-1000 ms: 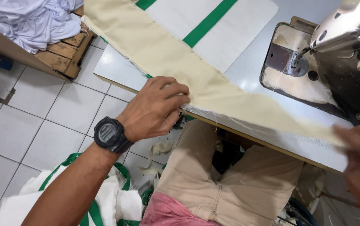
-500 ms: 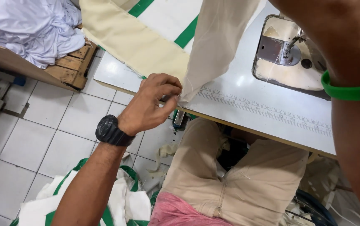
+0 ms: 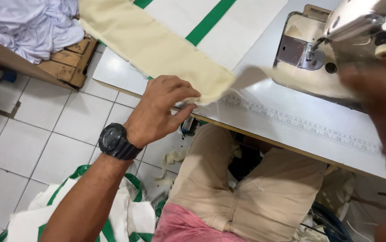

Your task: Preparing and positioning a tote bag for sewing by marking and folding edges

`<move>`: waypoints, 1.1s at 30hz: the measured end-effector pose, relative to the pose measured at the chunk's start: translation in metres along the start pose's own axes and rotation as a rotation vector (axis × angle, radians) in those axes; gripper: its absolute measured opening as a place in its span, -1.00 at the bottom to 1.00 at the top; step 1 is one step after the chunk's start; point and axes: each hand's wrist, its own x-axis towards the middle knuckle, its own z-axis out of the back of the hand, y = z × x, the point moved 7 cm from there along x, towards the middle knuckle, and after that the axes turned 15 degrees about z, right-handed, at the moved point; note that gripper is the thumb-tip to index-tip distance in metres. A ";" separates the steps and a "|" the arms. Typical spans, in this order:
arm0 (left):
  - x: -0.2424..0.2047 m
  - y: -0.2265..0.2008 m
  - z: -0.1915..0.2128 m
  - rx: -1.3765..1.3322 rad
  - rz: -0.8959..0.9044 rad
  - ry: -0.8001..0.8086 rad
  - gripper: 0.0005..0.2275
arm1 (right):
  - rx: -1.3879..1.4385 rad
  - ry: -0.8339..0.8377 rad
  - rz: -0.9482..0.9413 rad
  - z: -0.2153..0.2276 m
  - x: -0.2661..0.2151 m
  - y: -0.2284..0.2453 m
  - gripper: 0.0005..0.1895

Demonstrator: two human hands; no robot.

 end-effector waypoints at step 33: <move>-0.003 -0.008 -0.004 0.085 -0.096 0.015 -0.94 | 0.012 0.414 -0.146 -0.042 -0.128 0.053 -0.38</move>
